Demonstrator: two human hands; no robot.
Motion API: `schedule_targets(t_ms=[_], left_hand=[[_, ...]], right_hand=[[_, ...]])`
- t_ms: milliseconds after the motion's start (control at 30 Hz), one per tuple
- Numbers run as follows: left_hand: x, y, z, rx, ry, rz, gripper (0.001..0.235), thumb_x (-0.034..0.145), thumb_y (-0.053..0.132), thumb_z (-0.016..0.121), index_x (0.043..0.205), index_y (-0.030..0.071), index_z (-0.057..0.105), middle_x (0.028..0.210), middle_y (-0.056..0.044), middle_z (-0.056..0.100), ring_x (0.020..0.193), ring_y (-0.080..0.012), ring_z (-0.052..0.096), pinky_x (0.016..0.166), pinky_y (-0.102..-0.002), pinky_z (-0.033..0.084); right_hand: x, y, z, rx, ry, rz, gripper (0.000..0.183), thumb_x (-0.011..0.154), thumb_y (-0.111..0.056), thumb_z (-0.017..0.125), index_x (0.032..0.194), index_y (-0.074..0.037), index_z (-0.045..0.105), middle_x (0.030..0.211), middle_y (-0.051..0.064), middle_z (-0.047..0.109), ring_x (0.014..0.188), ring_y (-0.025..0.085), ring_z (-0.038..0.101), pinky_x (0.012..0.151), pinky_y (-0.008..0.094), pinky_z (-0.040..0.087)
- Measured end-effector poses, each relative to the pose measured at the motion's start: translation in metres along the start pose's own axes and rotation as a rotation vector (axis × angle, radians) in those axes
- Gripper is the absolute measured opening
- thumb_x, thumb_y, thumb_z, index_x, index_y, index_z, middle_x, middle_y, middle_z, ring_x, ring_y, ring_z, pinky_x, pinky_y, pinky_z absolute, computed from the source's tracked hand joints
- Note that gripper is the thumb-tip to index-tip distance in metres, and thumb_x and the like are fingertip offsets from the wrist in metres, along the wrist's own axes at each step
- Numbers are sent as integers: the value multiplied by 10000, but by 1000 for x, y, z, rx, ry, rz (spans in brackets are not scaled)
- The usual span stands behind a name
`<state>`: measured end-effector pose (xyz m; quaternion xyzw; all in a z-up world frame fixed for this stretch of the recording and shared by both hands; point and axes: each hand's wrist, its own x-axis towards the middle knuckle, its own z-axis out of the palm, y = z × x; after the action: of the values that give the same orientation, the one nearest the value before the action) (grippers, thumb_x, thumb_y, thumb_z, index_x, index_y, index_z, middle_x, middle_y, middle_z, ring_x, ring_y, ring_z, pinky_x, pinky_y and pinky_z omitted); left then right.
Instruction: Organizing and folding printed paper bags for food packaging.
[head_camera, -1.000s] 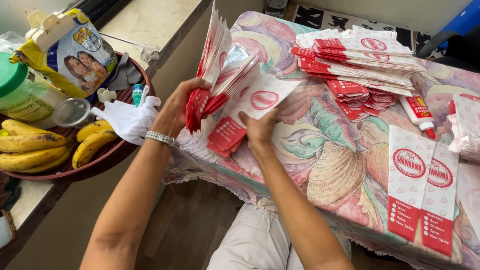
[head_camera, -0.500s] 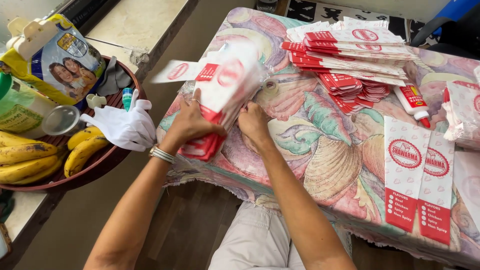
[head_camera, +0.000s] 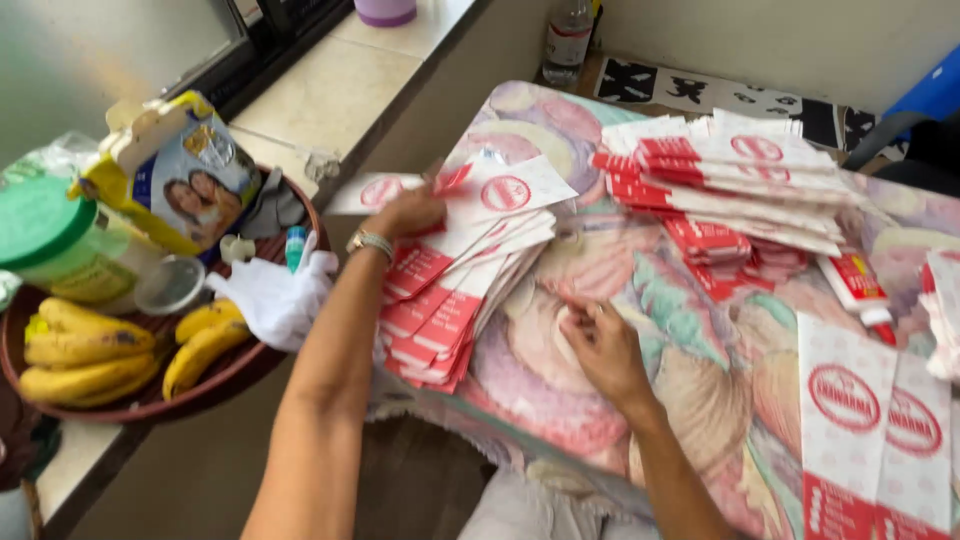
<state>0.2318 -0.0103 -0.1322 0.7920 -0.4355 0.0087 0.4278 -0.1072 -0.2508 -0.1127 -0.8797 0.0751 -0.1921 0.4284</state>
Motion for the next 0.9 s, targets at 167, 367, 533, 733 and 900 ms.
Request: schedule_targets(t_ms=[167,367,533,733,900], left_hand=[[7,45,10,358,-46,-464,418,886,239,608,1280,219,747,1155,-162,753,1099,-431,696,949,-547,541],[-37,92,0,254,-126,-382,520,991,181,535,1488,330,566,1584,-134,468,1439,-497,376,1171,-650,332],[-80,148,11,490,-220,-355,550,992,272,520,1537,342,497,1602,-125,444,1474,-486,343,1125,-764,259],[-119,198,28,627,-19,-76,440,924,101,546,1313,220,712,1430,-207,589,1385,-506,467,1078,-675,370],[-118,232,44,571,226,354,555,745,45,726,1254,264,744,1294,-100,634,1261,-373,530,998,-534,439]], right_hand=[[-4,-1,1,162,-35,114,433,874,-62,756,1303,-45,705,1148,182,683,989,274,760,821,326,660],[0,-22,7,-143,12,-71,338,901,-150,742,1238,-133,748,1184,63,660,966,252,742,824,367,651],[10,-41,4,-67,78,-161,326,913,-88,736,1238,-116,747,1189,119,649,918,260,740,790,338,644],[2,-57,8,-60,81,-332,359,899,-92,749,1255,-143,743,1294,126,636,1113,330,677,915,406,591],[-18,-98,-5,-61,250,-583,457,887,-38,772,1333,-52,674,1339,178,649,1211,393,650,990,507,569]])
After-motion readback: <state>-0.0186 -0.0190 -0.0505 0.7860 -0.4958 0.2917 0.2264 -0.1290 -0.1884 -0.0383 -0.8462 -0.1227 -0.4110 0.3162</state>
